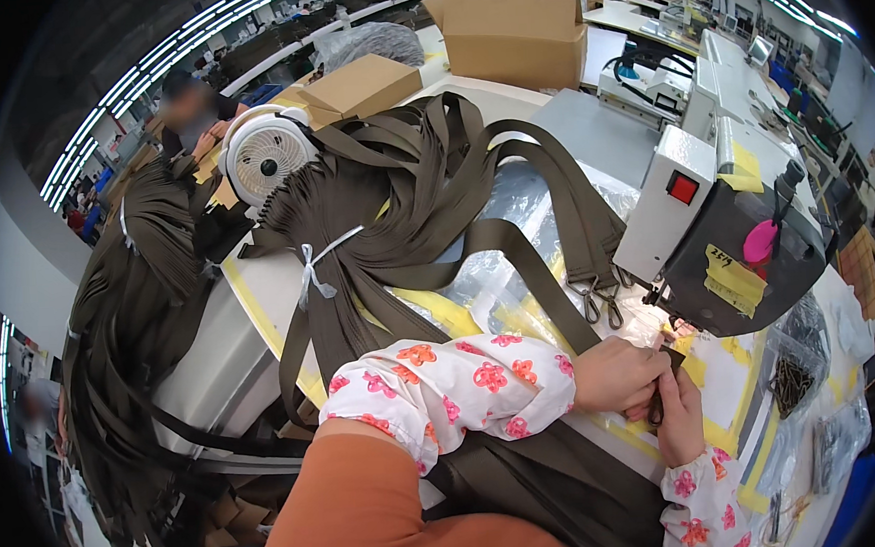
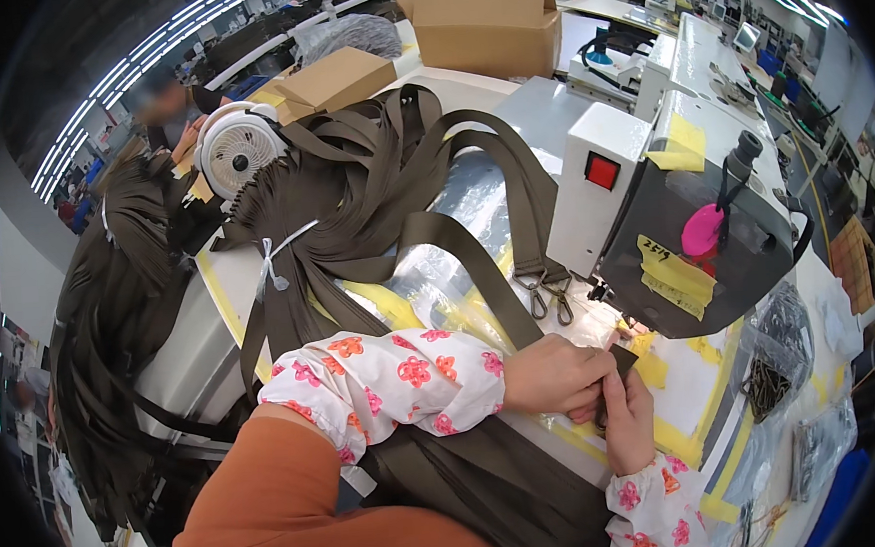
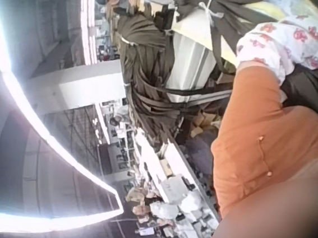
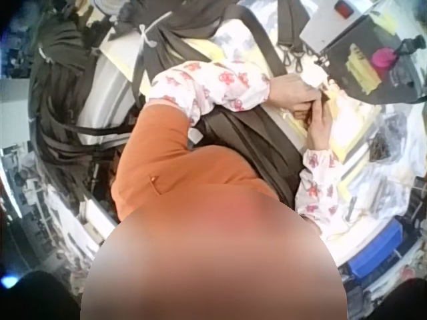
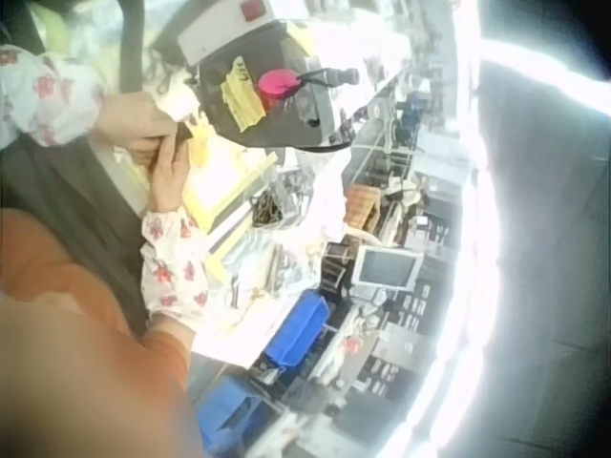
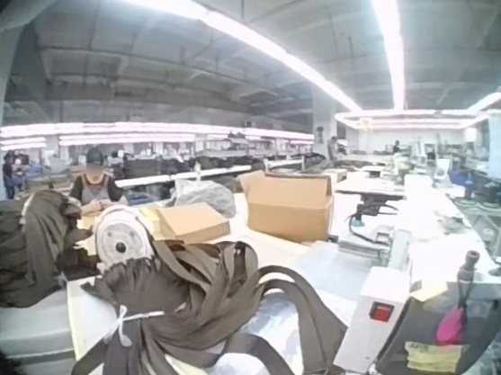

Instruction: Sewing and assembling textile straps using an industrial sewing machine.

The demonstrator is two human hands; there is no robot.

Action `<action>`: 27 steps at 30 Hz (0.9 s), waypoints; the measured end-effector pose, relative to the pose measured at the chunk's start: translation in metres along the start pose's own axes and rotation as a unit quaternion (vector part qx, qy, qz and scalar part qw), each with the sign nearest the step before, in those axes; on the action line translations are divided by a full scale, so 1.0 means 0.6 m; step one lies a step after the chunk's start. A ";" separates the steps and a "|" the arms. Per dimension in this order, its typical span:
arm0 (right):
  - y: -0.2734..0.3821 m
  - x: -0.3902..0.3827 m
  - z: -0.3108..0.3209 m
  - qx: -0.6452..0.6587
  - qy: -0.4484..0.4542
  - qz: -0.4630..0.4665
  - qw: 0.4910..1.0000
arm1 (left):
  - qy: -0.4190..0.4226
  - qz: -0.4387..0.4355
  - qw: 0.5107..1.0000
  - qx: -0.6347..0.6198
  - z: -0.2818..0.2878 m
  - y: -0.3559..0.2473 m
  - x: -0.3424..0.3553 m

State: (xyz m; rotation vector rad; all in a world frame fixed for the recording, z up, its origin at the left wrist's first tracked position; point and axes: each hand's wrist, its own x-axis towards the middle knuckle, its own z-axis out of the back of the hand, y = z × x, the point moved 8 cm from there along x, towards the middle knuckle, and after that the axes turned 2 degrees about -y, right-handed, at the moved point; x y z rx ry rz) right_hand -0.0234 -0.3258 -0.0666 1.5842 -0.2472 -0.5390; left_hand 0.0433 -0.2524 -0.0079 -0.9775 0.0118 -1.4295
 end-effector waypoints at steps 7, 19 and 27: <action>-0.003 -0.004 0.005 0.101 -0.003 -0.023 0.995 | 0.004 0.160 0.968 -0.193 0.002 0.065 0.001; -0.004 -0.007 0.005 0.057 -0.004 -0.054 0.997 | 0.073 0.105 0.980 -0.150 0.004 0.042 0.007; -0.013 -0.002 0.018 0.086 -0.027 -0.056 0.994 | 0.015 -0.014 1.000 0.018 0.017 0.013 0.008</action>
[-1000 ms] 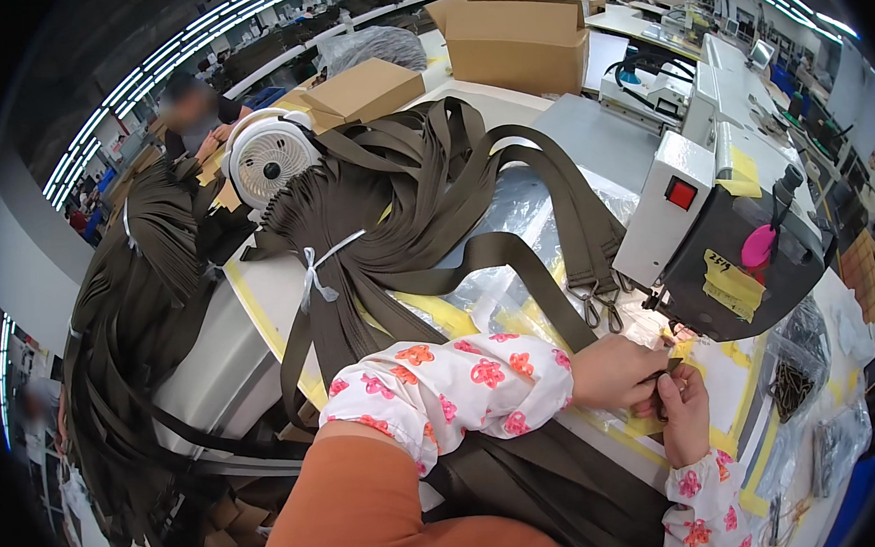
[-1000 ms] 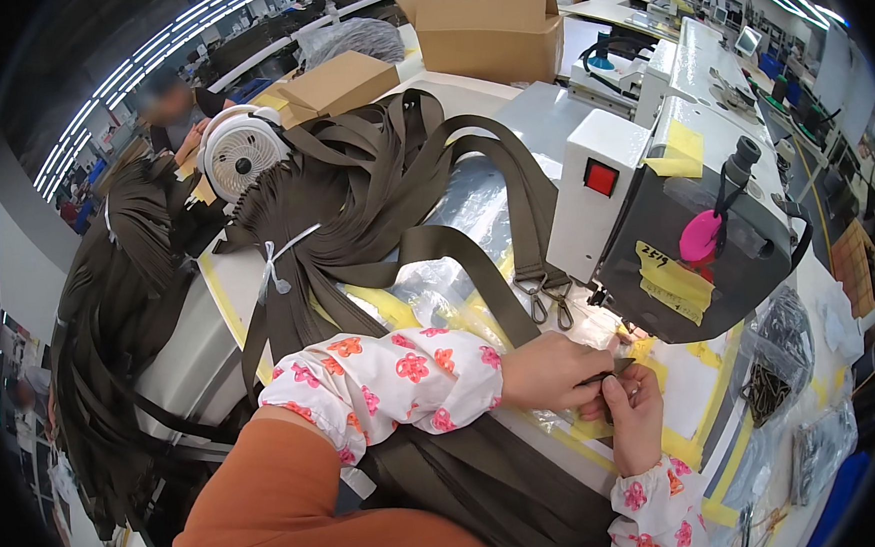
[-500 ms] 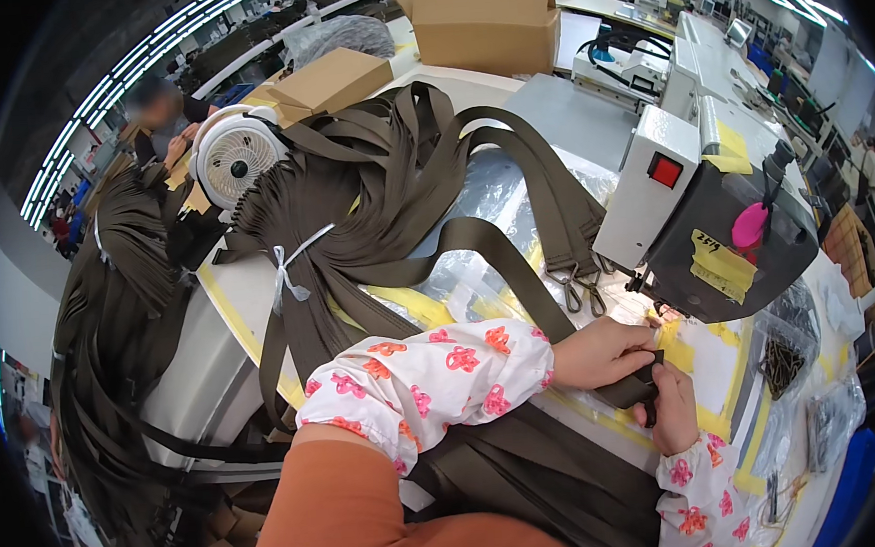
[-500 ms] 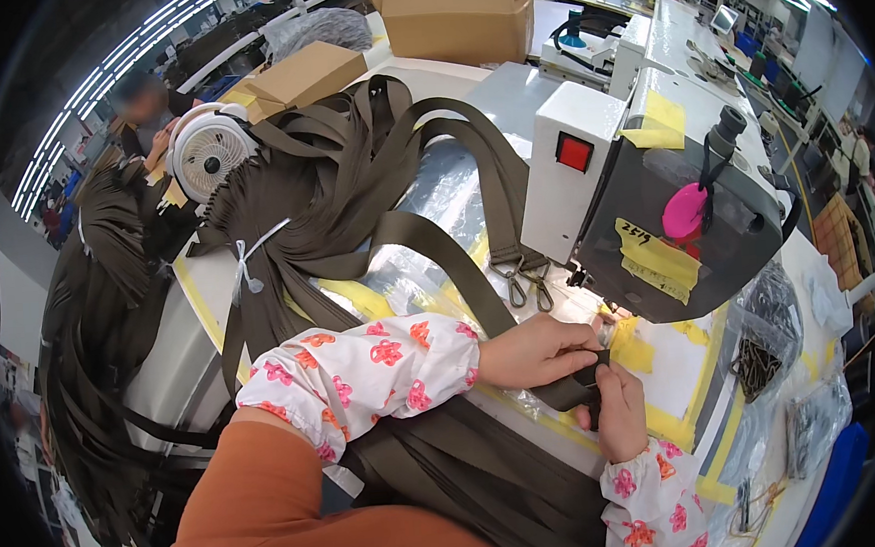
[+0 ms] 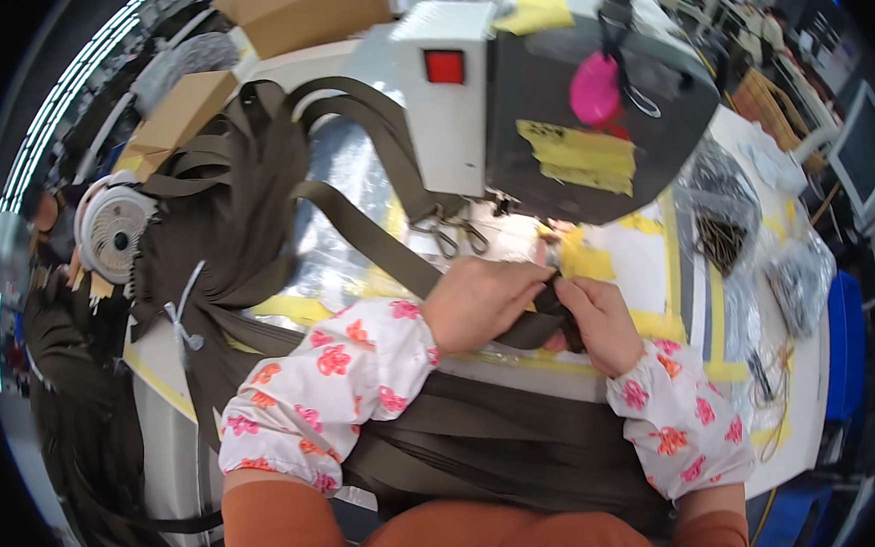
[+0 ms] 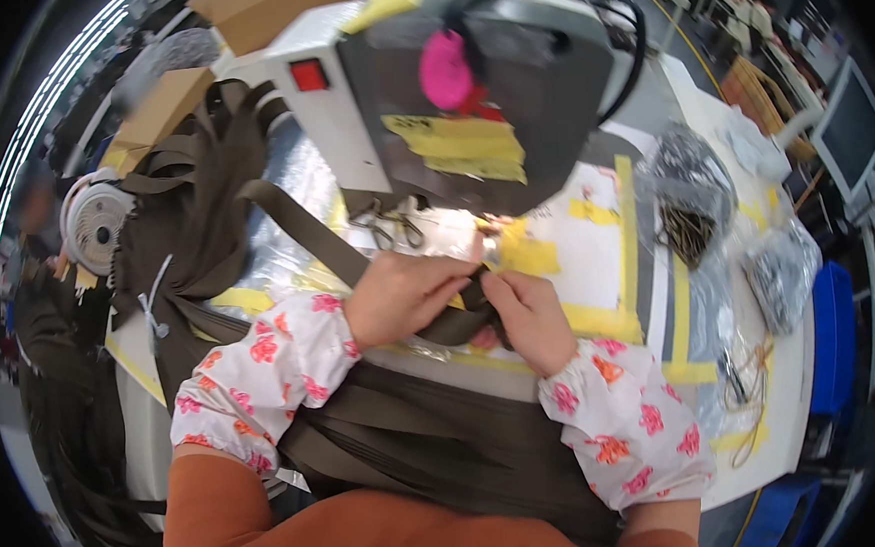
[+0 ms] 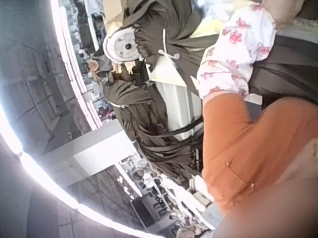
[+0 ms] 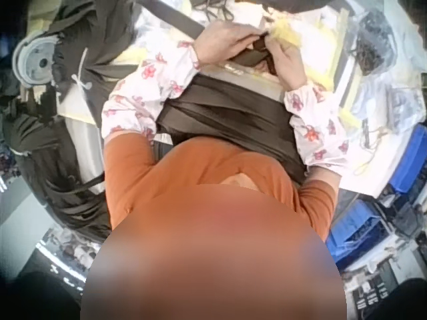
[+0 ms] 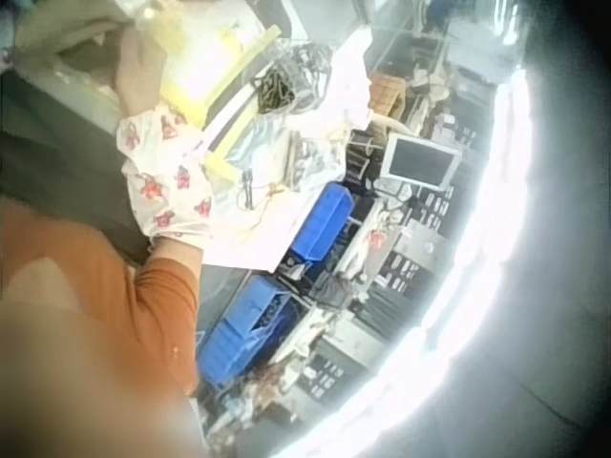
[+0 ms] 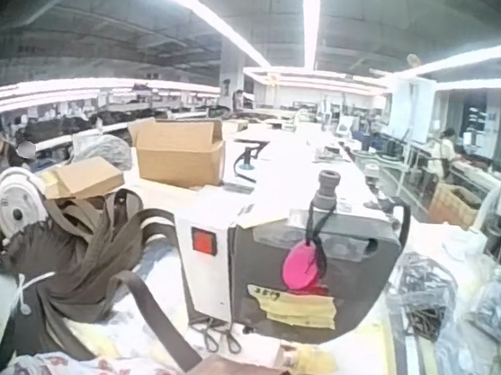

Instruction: Sewing and assembling textile straps using an industrial sewing machine.

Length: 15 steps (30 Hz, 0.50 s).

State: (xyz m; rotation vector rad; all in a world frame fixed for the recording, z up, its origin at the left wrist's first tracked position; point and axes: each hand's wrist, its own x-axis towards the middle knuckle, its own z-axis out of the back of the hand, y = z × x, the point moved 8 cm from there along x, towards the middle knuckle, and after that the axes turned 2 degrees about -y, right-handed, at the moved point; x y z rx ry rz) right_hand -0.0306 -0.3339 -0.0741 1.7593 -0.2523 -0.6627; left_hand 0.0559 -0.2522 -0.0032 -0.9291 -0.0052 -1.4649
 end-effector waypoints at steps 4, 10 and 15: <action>-0.007 0.007 -0.003 0.010 0.009 0.007 1.000 | 0.062 -0.044 0.991 0.107 -0.021 -0.017 -0.004; -0.002 0.012 0.002 -0.008 -0.033 0.018 0.999 | 0.107 -0.110 0.940 0.303 -0.053 -0.050 -0.011; 0.012 -0.001 -0.004 -0.081 -0.047 0.088 0.992 | 0.051 0.031 0.996 0.062 -0.017 -0.008 0.007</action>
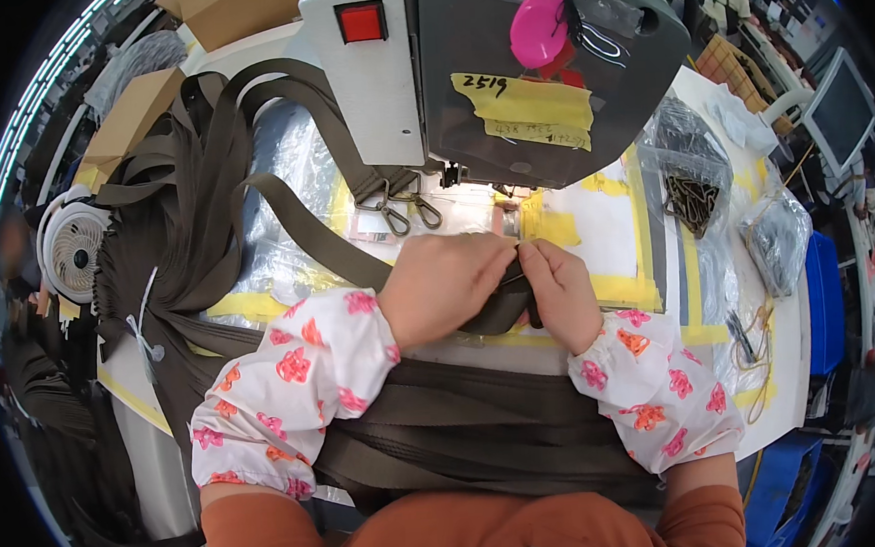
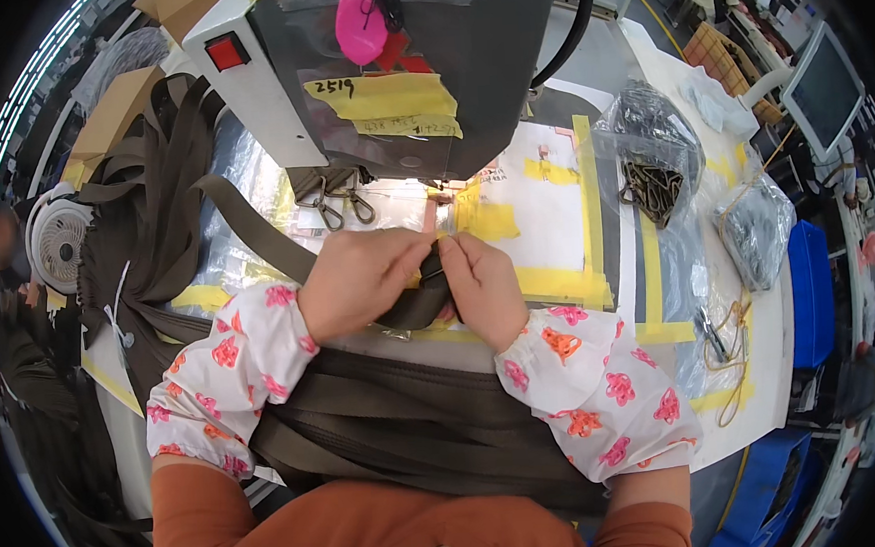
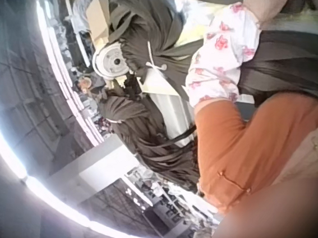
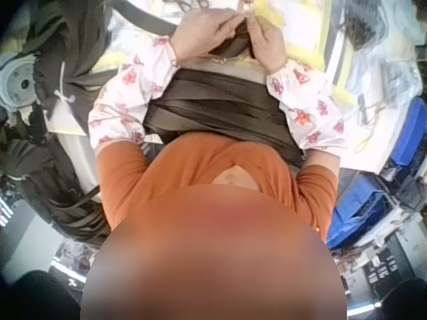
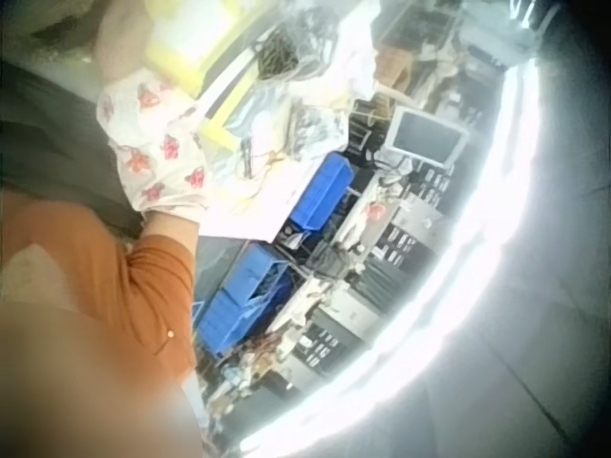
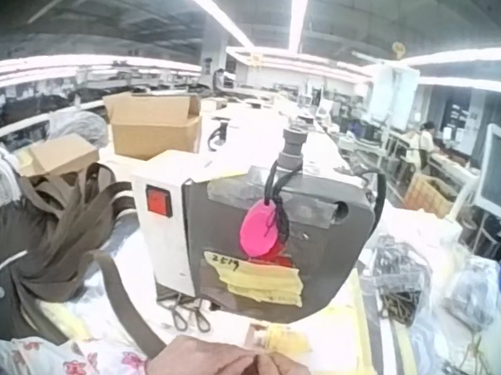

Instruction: Sewing and assembling textile straps using an industrial sewing machine.

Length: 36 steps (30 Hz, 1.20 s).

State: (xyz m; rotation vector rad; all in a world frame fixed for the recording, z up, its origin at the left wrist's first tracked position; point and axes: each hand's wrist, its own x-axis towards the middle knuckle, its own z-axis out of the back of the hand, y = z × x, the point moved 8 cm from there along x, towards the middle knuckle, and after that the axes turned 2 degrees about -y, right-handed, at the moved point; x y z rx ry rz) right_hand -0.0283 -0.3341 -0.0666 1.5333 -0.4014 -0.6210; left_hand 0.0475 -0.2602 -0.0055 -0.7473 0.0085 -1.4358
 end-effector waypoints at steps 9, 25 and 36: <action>0.033 0.002 0.000 -0.165 -0.021 0.173 0.971 | 0.106 0.113 0.967 -0.201 -0.028 0.057 -0.007; 0.039 -0.010 -0.002 -0.177 0.010 0.182 0.967 | 0.074 0.043 0.971 -0.223 -0.019 0.034 -0.004; 0.045 -0.013 -0.004 -0.227 0.020 0.182 0.957 | 0.022 -0.003 0.978 -0.209 -0.018 0.024 -0.015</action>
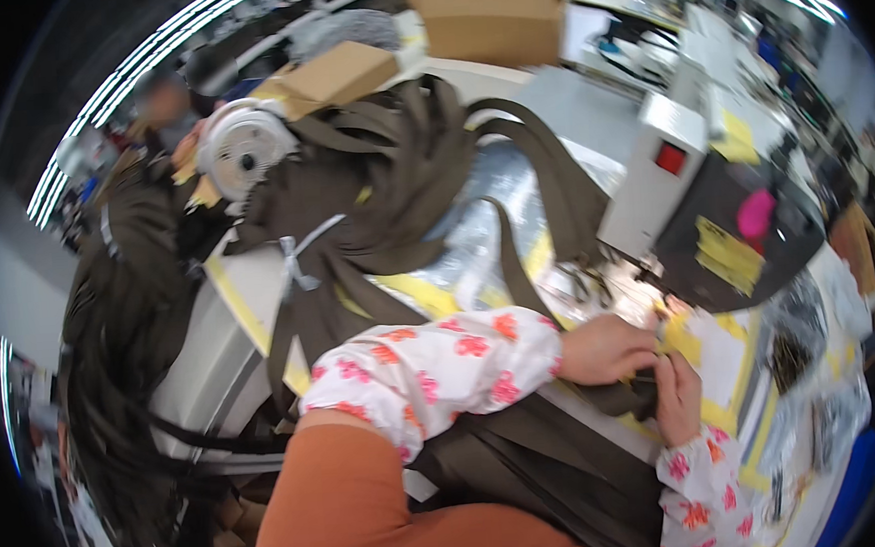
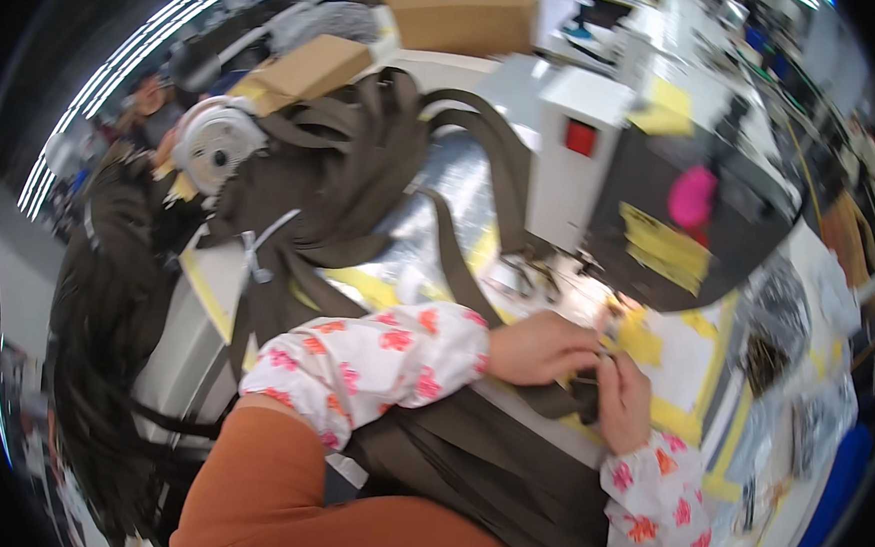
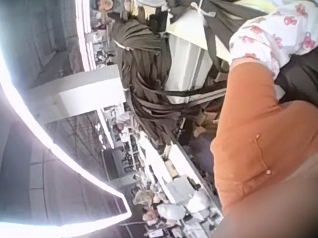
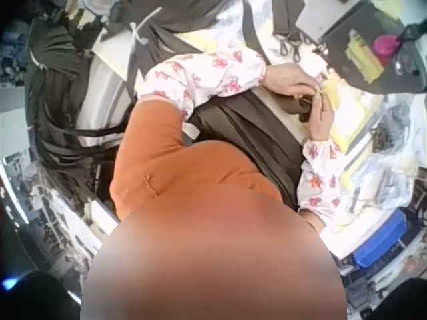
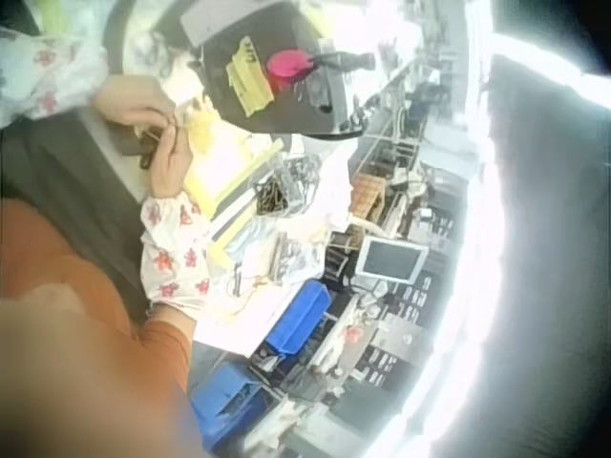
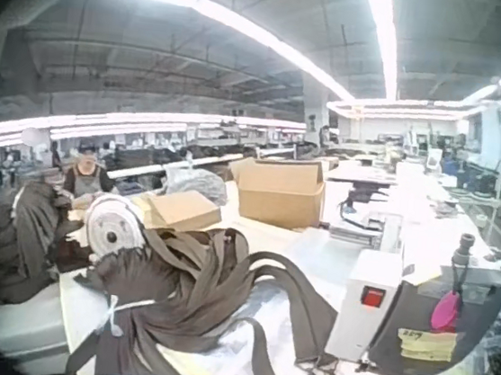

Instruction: Sewing and assembling textile straps using an industrial sewing machine.

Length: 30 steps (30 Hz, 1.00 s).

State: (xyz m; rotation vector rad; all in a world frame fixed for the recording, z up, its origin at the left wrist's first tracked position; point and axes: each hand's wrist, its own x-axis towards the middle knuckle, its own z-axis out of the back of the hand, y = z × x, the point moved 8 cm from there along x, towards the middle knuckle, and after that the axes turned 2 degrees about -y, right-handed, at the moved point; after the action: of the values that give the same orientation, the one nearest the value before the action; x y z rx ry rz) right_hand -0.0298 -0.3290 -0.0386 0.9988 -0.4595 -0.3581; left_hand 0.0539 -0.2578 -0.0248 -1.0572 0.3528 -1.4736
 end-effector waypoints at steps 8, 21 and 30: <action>-0.009 -0.001 0.002 0.076 -0.002 -0.001 0.997 | 0.063 0.087 0.972 -0.209 -0.010 0.030 0.001; -0.085 0.025 -0.006 0.402 0.003 -0.245 0.882 | -0.005 -0.363 0.923 0.126 -0.030 -0.155 -0.037; -0.095 -0.004 -0.017 0.460 0.085 -0.334 0.818 | -0.098 -0.113 0.968 0.202 0.016 -0.037 0.001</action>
State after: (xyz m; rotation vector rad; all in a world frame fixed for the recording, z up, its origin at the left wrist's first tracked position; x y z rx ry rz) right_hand -0.0311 -0.3488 -0.0931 2.1422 -0.0657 -0.6946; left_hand 0.0473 -0.2501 -0.0029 -0.9205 -0.2112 -1.5411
